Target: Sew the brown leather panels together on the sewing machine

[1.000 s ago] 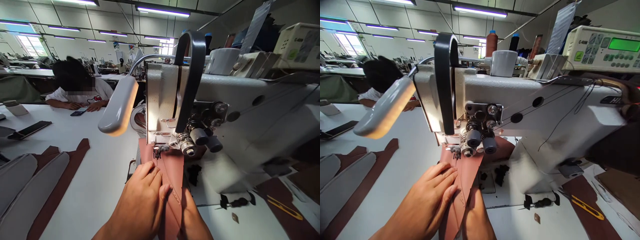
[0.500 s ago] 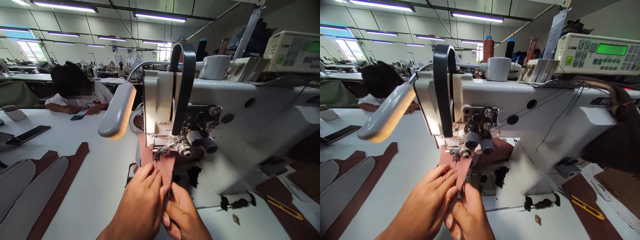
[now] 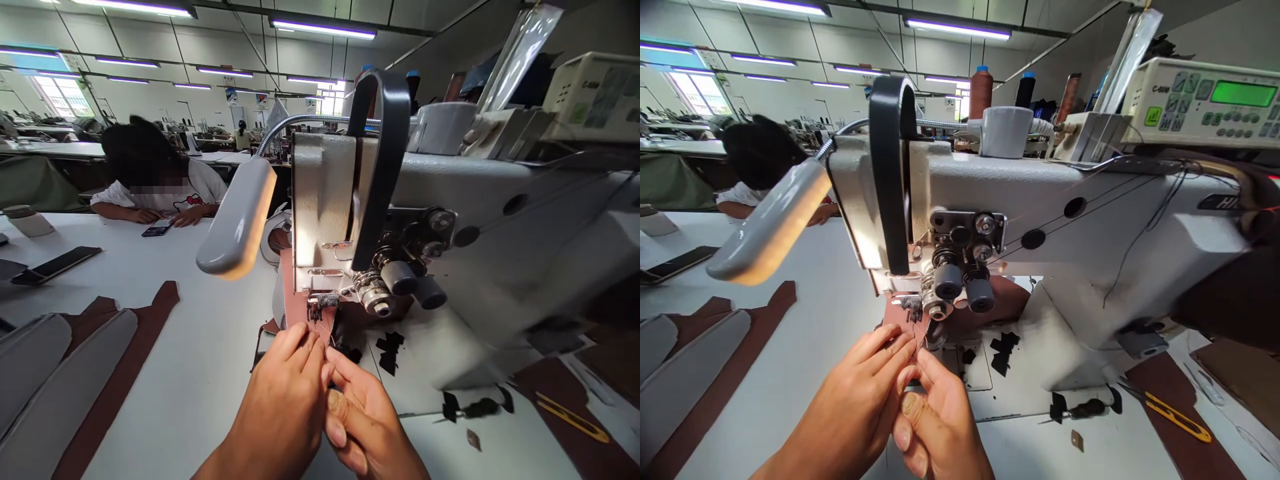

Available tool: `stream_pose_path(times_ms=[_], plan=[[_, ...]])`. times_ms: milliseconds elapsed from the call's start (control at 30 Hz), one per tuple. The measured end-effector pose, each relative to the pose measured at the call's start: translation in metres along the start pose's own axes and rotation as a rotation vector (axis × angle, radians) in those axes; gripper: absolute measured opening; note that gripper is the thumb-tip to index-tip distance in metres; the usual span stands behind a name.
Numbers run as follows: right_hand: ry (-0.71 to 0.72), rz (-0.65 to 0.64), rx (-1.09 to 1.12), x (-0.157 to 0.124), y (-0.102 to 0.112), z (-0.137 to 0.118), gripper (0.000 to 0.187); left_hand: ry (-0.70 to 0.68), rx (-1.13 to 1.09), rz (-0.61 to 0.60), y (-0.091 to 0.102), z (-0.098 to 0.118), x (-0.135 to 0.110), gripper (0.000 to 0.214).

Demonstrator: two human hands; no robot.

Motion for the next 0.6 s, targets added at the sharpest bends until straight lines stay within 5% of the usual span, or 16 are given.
stream_pose_path(times_ms=[200, 300, 400, 500, 600], plan=[[0.042, -0.032, -0.027, 0.003, 0.005, 0.0, 0.059, -0.01, 0.0, 0.02, -0.004, -0.003, 0.0, 0.034], [0.15, 0.045, -0.29, 0.012, 0.02, 0.0, 0.05, 0.041, -0.064, -0.002, -0.006, -0.012, -0.005, 0.029], [0.667, 0.265, -0.736, 0.02, 0.033, -0.018, 0.029, 0.077, -0.185, 0.056, -0.007, -0.024, -0.014, 0.024], [1.287, 0.328, -1.07, 0.018, 0.029, -0.033, 0.034, 0.048, -0.239, 0.151, -0.008, -0.033, -0.025, 0.026], [1.521, 0.241, -1.221, 0.022, 0.026, -0.035, 0.036, 0.055, -0.27, 0.174, -0.013, -0.038, -0.035, 0.027]])
Point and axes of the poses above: each hand's wrist, its own x-axis towards the middle knuckle, its own y-axis out of the back of the hand, z = x × y, the point moved 4 cm from there along x, towards the middle knuckle, and after that the axes turned 12 degrees about z, right-handed, at the moved point
